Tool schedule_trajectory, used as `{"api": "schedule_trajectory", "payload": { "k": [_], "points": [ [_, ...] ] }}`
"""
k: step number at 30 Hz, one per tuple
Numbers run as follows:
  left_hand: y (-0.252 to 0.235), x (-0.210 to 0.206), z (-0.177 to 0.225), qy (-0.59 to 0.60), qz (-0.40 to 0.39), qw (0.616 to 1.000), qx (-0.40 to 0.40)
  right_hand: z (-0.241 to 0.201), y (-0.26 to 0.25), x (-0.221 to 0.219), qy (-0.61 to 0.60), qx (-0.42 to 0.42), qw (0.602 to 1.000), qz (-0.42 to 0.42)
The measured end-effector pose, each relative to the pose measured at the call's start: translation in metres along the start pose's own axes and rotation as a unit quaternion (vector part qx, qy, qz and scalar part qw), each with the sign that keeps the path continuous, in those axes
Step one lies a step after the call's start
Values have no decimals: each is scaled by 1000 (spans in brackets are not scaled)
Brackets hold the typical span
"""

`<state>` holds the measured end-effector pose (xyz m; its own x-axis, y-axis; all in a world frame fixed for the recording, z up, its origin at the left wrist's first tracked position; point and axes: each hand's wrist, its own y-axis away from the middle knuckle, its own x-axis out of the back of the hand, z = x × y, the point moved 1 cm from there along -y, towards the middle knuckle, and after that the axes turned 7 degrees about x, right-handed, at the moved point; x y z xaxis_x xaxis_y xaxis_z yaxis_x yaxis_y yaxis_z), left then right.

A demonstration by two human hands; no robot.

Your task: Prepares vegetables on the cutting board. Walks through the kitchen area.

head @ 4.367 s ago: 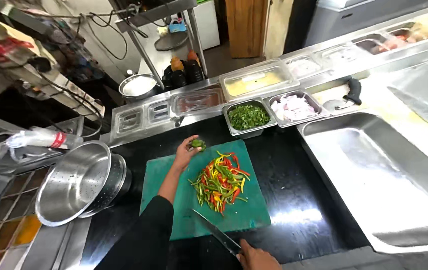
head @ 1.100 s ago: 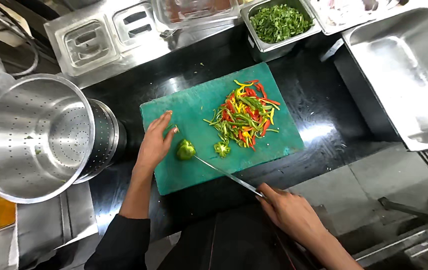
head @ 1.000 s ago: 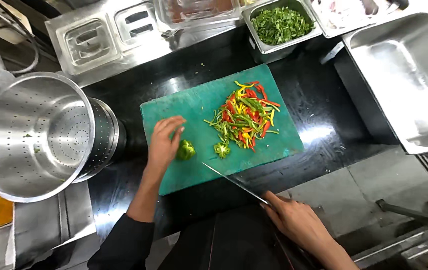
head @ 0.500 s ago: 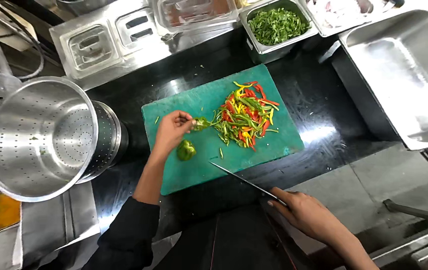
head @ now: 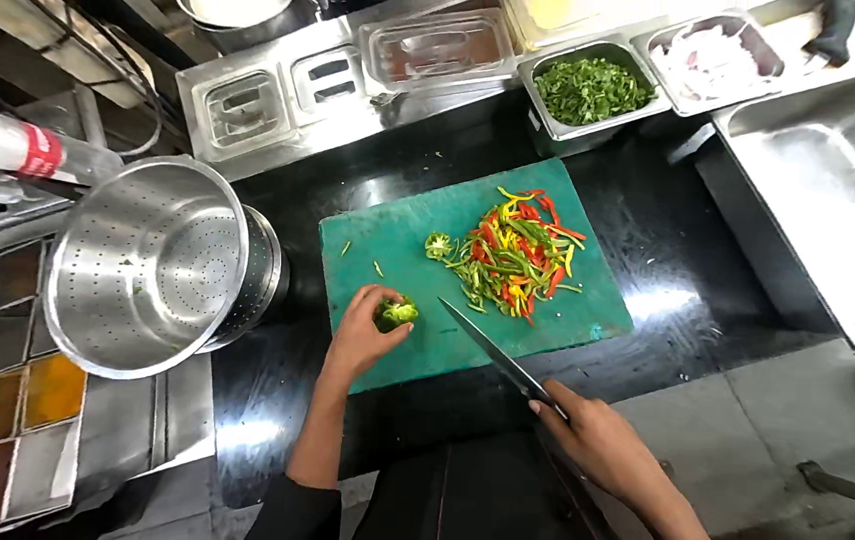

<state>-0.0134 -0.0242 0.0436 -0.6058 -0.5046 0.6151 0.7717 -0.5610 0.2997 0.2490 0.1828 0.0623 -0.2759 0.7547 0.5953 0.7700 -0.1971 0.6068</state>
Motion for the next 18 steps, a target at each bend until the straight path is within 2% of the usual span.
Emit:
{"api": "schedule_trajectory", "payload": {
  "k": [2,3,7,10,18],
  "points": [
    [5,-5,-7,118,10,993,-18,-5,-3,-2,2,2,1000,19],
    [8,-9,-13,135,12,990,-40,-7,-4,-2,5,0,1000,24],
    [14,-28,-37,59,79,985,-143,-20,-6,-2,30,-8,999,16],
    [20,-39,-43,53,97,974,-199,-38,-4,-3,42,-22,999,-2],
    [13,-40,-28,-27,119,963,-241,-85,4,-11,76,-23,997,-23]
  ]
}}
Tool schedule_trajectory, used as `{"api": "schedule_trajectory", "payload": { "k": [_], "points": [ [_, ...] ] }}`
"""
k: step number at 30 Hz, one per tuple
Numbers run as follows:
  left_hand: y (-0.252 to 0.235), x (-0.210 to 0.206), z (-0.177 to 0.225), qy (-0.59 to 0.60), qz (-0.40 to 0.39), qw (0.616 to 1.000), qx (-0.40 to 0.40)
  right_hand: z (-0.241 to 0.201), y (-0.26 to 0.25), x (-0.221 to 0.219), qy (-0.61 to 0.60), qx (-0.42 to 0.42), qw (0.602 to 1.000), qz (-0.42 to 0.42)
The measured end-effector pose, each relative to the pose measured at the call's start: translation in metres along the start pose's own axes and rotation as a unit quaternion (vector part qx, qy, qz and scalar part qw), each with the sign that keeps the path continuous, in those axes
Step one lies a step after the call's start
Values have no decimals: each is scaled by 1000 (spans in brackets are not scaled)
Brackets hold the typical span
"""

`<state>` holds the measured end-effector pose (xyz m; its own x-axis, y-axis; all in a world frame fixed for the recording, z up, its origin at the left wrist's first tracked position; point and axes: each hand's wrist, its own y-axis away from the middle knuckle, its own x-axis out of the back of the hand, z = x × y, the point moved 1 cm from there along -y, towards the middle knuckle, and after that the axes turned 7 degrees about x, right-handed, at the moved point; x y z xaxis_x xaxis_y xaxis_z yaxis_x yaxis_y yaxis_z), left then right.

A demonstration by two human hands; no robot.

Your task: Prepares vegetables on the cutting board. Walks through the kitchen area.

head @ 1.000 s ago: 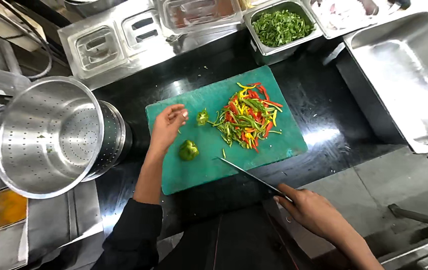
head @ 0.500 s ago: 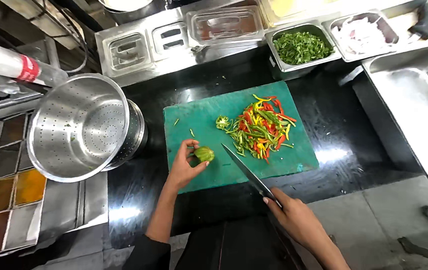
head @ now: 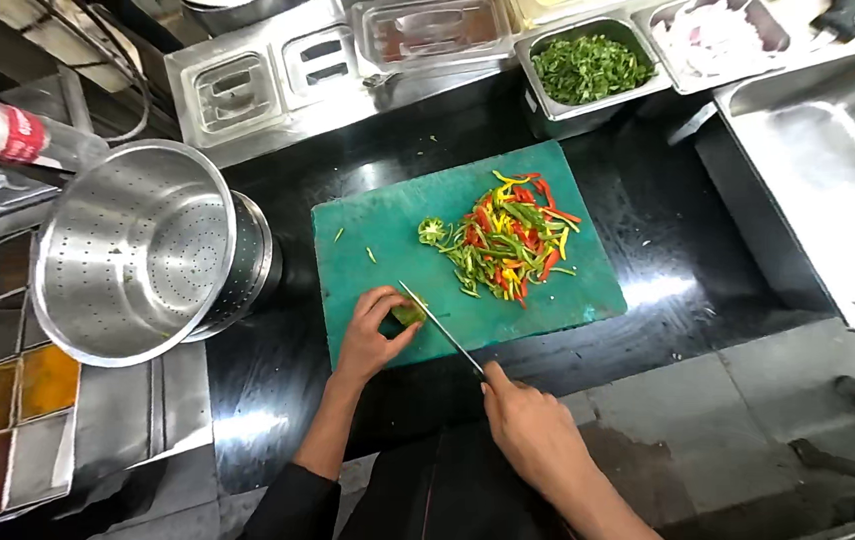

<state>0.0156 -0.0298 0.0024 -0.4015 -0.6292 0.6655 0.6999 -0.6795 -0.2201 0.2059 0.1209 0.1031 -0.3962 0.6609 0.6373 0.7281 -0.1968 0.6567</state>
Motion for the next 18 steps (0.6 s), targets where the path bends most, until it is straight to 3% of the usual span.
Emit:
{"api": "schedule_trajectory", "payload": {
  "k": [4,7,12,18],
  "points": [
    [-10,0,-2,-4,-10,1000,-4,-6,0,-3,11,-4,1000,8],
    [-16,2,-1,-6,-24,1000,3,-12,-1,3,9,-21,999,-29],
    [-23,-2,4,16,-48,997,57,-16,-6,3,4,-14,1000,-10],
    [-21,-3,7,17,-40,995,86,-12,-6,10,-26,-2,998,-51]
  ]
}}
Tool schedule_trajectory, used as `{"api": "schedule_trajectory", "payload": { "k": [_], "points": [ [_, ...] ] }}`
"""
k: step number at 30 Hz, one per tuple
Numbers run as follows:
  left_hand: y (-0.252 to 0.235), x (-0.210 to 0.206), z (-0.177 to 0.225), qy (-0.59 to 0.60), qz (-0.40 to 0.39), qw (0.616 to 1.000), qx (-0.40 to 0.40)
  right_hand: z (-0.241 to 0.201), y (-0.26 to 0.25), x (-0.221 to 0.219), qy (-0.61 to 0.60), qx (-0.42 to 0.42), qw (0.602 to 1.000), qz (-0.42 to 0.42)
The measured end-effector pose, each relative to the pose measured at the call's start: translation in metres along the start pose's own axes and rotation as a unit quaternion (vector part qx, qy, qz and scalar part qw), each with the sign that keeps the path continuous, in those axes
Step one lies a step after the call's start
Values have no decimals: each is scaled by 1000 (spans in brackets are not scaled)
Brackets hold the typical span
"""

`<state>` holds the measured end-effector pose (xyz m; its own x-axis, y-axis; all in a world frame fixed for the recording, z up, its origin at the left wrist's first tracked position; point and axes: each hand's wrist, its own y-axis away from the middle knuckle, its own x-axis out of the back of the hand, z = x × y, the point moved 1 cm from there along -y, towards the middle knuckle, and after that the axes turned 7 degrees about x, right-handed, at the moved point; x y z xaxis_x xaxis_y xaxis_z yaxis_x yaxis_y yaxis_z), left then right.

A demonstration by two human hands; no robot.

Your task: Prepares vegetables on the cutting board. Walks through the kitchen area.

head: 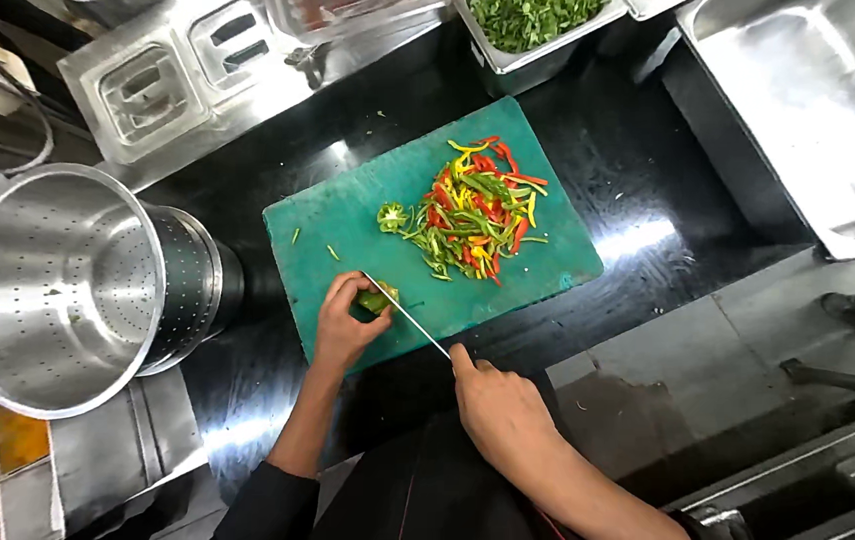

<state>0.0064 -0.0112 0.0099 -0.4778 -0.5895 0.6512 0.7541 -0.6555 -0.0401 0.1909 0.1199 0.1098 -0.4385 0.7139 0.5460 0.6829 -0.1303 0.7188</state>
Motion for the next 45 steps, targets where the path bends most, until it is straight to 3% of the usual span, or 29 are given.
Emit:
{"api": "schedule_trajectory", "payload": {
  "k": [5,13,24,27,31,36,38,41,43,45],
  "points": [
    [2,-1,-1,-5,13,1000,-3,-4,-15,0,24,-3,1000,3],
    [6,-2,-8,18,11,999,-26,-16,-66,0,12,71,993,99],
    [15,7,-26,103,36,994,-1,46,-9,-3,7,-9,997,-70],
    [16,16,-29,101,70,992,32,61,0,1,-20,14,999,-29],
    [11,23,-13,-59,90,994,-9,81,6,-10,-84,57,989,109],
    [-12,-12,19,-178,-65,977,-100,87,1,-9,-98,55,977,181],
    [-23,-21,26,-174,-64,978,-95,85,1,-8,-96,57,975,192],
    [-35,-10,49,0,-55,998,32,85,4,-6,-111,54,973,196],
    [-31,-7,64,167,-58,972,156,88,6,-8,-122,45,973,189],
    [-16,-14,68,228,-56,942,241,90,4,-12,-133,33,975,175]
  ]
}}
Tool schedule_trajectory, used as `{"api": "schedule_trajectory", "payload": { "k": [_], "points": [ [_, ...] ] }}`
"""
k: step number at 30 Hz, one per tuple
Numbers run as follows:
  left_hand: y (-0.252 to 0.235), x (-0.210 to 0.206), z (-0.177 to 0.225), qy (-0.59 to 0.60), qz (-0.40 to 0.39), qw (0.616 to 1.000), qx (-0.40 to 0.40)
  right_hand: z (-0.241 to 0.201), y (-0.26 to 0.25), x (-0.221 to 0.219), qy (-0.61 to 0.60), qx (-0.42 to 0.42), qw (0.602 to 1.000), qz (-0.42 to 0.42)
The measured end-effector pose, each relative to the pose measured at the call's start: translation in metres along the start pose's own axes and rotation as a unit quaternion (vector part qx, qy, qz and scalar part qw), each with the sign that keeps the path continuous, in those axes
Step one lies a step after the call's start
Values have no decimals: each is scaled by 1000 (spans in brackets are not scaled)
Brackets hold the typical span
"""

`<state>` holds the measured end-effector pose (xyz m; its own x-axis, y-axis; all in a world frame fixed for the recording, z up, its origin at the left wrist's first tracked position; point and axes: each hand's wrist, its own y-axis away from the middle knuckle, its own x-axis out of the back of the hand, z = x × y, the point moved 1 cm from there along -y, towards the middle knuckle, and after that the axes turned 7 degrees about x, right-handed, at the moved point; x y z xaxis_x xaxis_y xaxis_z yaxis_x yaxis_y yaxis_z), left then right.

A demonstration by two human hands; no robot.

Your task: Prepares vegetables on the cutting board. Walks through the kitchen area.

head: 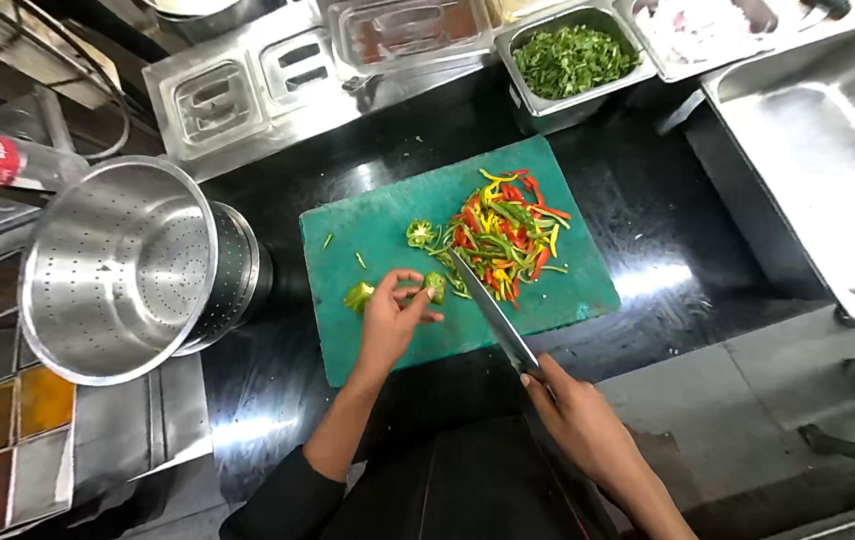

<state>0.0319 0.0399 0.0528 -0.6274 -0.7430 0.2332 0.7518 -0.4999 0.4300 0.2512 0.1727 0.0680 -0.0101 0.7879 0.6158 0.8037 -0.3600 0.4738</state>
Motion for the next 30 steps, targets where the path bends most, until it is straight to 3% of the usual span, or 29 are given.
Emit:
{"api": "schedule_trajectory", "payload": {
  "k": [3,5,7,9,12,14,18,21,30],
  "points": [
    [17,-6,-26,-134,37,989,55,1,-1,-8,-1,-27,999,-39],
    [20,-1,-29,-217,73,973,34,2,0,-11,-1,-44,997,-60],
    [17,5,-38,-239,103,960,-100,3,3,-14,2,-55,996,-77],
    [3,12,-43,-261,30,934,-242,3,3,-17,5,-56,995,-86],
    [-19,14,-44,-314,-76,890,-321,0,3,-19,14,-53,995,-85],
    [-19,14,-41,-320,-59,896,-301,-2,3,-16,19,-52,996,-76],
    [-3,8,-36,-291,-9,941,-174,-2,3,-14,17,-44,997,-61],
    [3,5,-29,-284,-7,952,-110,-4,1,-17,27,-55,995,-77],
    [-2,-3,-27,-280,11,952,-123,-27,-4,-23,100,-112,980,-131]
  ]
}}
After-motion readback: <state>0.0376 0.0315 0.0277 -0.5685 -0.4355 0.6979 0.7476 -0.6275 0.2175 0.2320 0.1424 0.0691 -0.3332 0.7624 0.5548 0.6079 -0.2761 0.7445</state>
